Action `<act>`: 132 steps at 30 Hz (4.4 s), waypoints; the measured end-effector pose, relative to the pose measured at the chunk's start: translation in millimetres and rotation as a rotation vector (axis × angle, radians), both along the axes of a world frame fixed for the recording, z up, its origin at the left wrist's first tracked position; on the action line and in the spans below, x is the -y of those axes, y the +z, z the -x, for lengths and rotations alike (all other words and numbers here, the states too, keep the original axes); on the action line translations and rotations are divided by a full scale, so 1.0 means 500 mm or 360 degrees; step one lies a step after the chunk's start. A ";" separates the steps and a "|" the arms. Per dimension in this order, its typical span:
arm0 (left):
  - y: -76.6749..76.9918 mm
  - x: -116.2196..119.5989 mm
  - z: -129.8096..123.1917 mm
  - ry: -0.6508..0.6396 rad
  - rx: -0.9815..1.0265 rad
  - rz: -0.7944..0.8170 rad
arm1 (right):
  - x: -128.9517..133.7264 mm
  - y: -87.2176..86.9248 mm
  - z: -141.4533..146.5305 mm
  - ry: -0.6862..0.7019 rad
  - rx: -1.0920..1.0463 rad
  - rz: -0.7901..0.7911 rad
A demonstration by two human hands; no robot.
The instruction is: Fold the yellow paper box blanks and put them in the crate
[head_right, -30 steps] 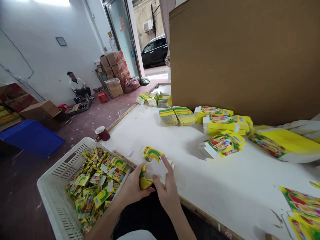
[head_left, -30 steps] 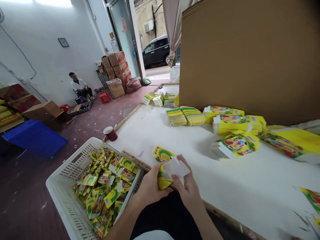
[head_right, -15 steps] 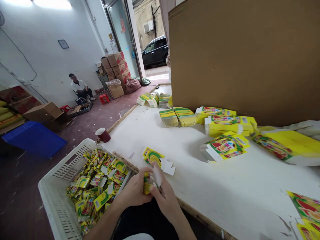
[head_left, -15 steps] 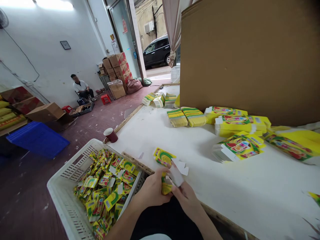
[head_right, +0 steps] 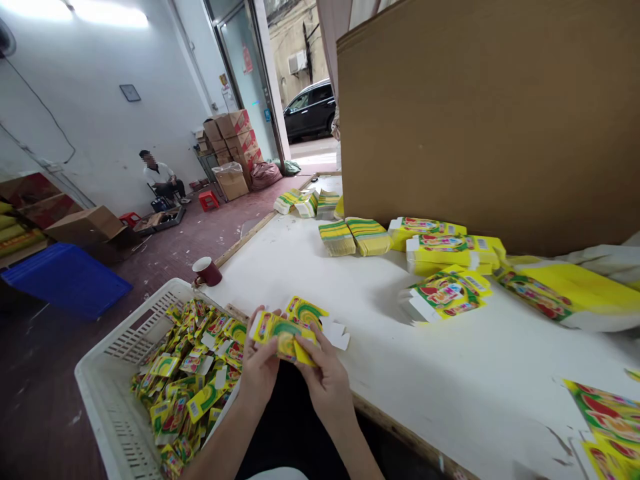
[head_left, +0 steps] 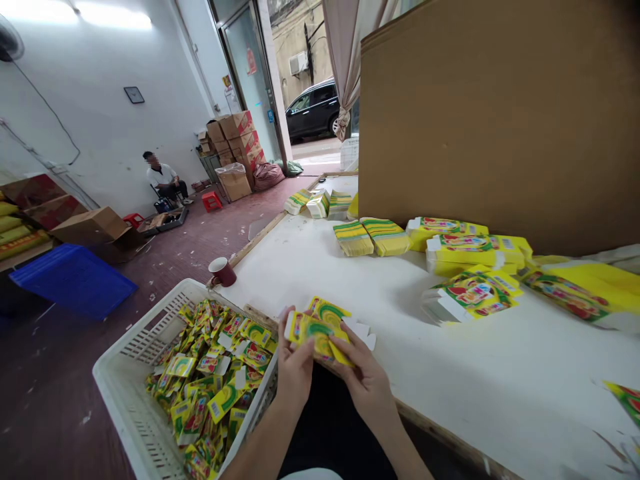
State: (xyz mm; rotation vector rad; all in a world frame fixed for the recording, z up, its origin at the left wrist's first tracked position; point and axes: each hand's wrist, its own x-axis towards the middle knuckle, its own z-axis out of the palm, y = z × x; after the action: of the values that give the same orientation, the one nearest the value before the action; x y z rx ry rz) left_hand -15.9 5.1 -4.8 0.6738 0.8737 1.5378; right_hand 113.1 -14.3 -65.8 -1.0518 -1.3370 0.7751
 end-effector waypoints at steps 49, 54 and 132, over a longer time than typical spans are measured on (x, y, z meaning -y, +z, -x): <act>-0.033 -0.051 0.018 -0.0182 0.0521 0.0135 | -0.007 0.039 0.047 0.0377 -0.0083 0.0260; -0.018 -0.055 0.018 0.0045 0.0481 -0.0036 | 0.015 0.060 0.061 0.0731 -0.0231 0.0314; 0.034 -0.039 0.022 0.0439 0.0815 0.0499 | -0.004 0.020 0.050 0.0021 0.0153 -0.0078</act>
State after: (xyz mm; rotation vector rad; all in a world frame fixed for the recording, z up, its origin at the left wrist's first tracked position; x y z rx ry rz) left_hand -26.8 24.8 12.0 -0.0766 0.8057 1.6621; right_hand 88.4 -12.2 -55.6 -1.0534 -1.4388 0.7059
